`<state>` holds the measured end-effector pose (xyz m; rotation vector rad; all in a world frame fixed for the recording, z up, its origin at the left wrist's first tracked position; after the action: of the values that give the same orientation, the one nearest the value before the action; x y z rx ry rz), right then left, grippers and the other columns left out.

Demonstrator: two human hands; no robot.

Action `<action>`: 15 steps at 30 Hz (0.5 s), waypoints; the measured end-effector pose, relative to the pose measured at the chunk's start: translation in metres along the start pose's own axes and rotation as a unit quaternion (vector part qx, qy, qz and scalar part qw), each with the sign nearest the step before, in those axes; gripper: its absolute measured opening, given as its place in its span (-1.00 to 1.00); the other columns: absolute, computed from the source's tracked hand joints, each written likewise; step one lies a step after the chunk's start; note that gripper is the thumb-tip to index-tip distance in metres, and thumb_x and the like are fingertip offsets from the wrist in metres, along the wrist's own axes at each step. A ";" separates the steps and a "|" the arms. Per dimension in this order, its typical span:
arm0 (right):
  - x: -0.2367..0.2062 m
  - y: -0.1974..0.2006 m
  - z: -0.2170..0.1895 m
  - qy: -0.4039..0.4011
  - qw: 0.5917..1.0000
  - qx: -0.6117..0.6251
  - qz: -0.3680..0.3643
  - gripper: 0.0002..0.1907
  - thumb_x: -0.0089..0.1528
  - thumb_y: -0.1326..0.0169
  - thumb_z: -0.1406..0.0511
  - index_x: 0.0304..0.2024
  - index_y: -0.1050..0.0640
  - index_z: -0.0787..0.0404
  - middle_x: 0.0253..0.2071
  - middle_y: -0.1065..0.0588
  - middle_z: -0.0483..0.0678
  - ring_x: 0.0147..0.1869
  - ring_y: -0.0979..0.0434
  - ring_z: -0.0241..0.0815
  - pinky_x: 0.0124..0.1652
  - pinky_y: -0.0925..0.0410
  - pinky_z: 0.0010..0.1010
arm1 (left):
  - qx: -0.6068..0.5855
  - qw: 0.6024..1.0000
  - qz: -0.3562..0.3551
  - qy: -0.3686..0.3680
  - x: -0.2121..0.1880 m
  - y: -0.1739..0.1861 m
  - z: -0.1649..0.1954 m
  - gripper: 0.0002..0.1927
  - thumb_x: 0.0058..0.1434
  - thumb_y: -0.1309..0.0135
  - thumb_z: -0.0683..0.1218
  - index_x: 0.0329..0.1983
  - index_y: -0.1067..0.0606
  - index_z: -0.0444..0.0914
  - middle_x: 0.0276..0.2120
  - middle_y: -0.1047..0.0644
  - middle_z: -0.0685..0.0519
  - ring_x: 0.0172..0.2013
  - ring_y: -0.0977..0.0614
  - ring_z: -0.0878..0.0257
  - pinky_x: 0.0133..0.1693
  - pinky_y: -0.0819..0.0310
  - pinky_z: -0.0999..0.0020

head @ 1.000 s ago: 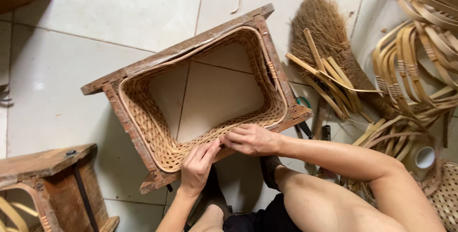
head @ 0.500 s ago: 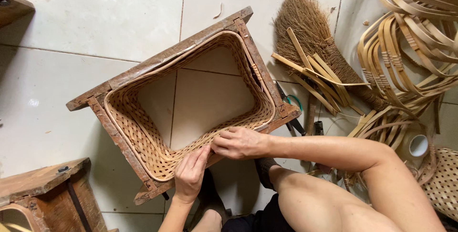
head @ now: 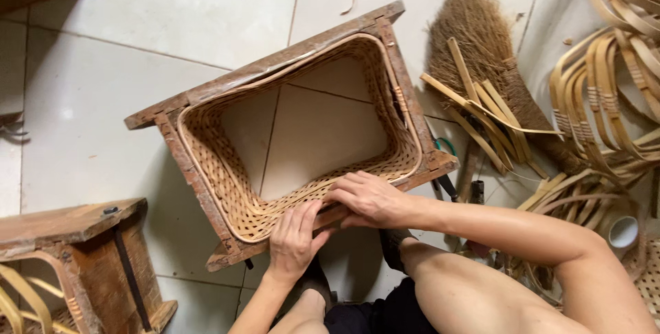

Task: The person sits on the floor weaving a bamboo basket on a wooden frame mold. They bend and tuck woven bamboo panels into the frame, secure the rim, lay curved bamboo strips across the basket as ribs, tap strips tight with a hammer, and trim excess bamboo with scissors.

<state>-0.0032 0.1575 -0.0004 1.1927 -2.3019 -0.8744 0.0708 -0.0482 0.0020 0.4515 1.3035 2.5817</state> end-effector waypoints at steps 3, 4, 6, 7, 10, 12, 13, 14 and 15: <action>-0.002 -0.001 -0.003 -0.026 1.000 0.013 -0.006 -0.45 0.01 -0.32 0.27 0.04 -0.50 0.21 -0.06 -0.47 0.00 0.05 -0.49 0.04 0.02 -0.36 -0.15 | -0.012 1.000 -0.008 0.022 -0.002 -0.001 -0.002 -0.37 -0.14 -0.34 -0.16 0.08 -0.48 -0.24 -0.11 -0.58 0.01 -0.16 -0.59 0.06 -0.14 -0.50 0.17; -0.002 -0.002 -0.004 -0.028 1.000 0.009 -0.010 -0.48 0.03 -0.33 0.27 0.03 -0.50 0.19 -0.07 -0.48 0.00 0.03 -0.49 0.03 0.02 -0.36 -0.16 | -0.016 0.999 -0.006 0.027 -0.002 -0.001 -0.004 -0.39 -0.12 -0.35 -0.18 0.07 -0.49 -0.21 -0.13 -0.57 0.05 -0.15 -0.59 0.08 -0.13 -0.50 0.19; -0.002 -0.003 -0.005 -0.028 1.000 0.005 -0.011 -0.50 0.05 -0.33 0.28 0.03 -0.50 0.17 -0.06 -0.48 -0.01 0.03 -0.50 0.01 0.02 -0.36 -0.17 | -0.027 0.999 -0.014 0.031 -0.003 -0.001 -0.007 -0.42 -0.10 -0.34 -0.18 0.06 -0.49 -0.19 -0.14 -0.57 0.08 -0.15 -0.60 0.11 -0.12 -0.51 0.21; -0.003 -0.003 -0.005 -0.026 1.000 0.007 -0.007 -0.50 0.05 -0.32 0.28 0.03 -0.50 0.17 -0.05 -0.48 -0.02 0.04 -0.50 0.01 0.02 -0.36 -0.17 | -0.032 0.999 -0.020 0.032 -0.003 -0.002 -0.008 -0.43 -0.09 -0.34 -0.18 0.06 -0.50 -0.18 -0.14 -0.57 0.10 -0.15 -0.60 0.12 -0.12 -0.51 0.22; -0.005 -0.006 -0.004 -0.016 1.000 -0.003 0.012 -0.44 0.05 -0.33 0.26 0.09 -0.50 0.14 -0.08 -0.50 -0.03 0.02 -0.51 0.00 0.02 -0.37 -0.18 | -0.026 0.999 -0.016 0.033 -0.006 -0.004 -0.011 -0.42 -0.09 -0.35 -0.18 0.07 -0.51 -0.18 -0.16 -0.56 0.10 -0.16 -0.59 0.13 -0.16 -0.50 0.23; -0.011 -0.011 -0.005 -0.016 0.999 -0.011 0.032 -0.41 0.05 -0.32 0.26 0.14 -0.50 0.14 -0.09 -0.52 -0.04 0.01 -0.53 -0.02 0.01 -0.38 -0.17 | -0.014 0.999 -0.028 0.044 -0.011 -0.007 -0.011 -0.38 -0.13 -0.35 -0.18 0.09 -0.52 -0.15 -0.18 -0.57 0.12 -0.19 -0.60 0.14 -0.18 -0.49 0.22; -0.014 -0.015 -0.006 -0.017 0.999 -0.017 0.045 -0.40 0.06 -0.31 0.25 0.16 -0.50 0.14 -0.08 -0.54 -0.05 0.02 -0.54 -0.03 0.01 -0.39 -0.16 | -0.011 0.998 -0.034 0.045 -0.014 -0.008 -0.011 -0.36 -0.16 -0.35 -0.18 0.10 -0.53 -0.13 -0.20 -0.57 0.13 -0.20 -0.60 0.14 -0.20 -0.48 0.21; -0.019 -0.017 -0.007 -0.022 0.997 -0.028 0.061 -0.40 0.08 -0.29 0.25 0.18 -0.49 0.15 -0.07 -0.55 -0.05 0.03 -0.56 -0.04 0.01 -0.40 -0.16 | 0.010 0.999 -0.031 0.038 -0.016 -0.010 -0.009 -0.33 -0.15 -0.35 -0.16 0.14 -0.53 -0.11 -0.19 -0.56 0.13 -0.20 -0.60 0.15 -0.18 -0.49 0.21; -0.024 -0.020 -0.010 0.005 0.995 -0.042 0.086 -0.42 0.13 -0.26 0.25 0.20 -0.48 0.18 -0.01 -0.55 -0.02 0.07 -0.55 -0.03 0.02 -0.41 -0.15 | 0.029 0.999 -0.027 0.025 -0.020 -0.011 -0.008 -0.31 -0.14 -0.35 -0.14 0.17 -0.53 -0.10 -0.19 -0.56 0.13 -0.20 -0.60 0.15 -0.16 -0.50 0.21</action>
<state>0.0280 0.1651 -0.0086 0.9451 -2.2959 -0.8905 0.0873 -0.0536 -0.0150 0.3573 1.3896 2.5326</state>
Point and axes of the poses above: each hand's wrist, its own x-axis towards the middle knuckle, its own y-axis out of the back of the hand, z = x × y, the point moved 2 cm from there along x, towards the middle knuckle
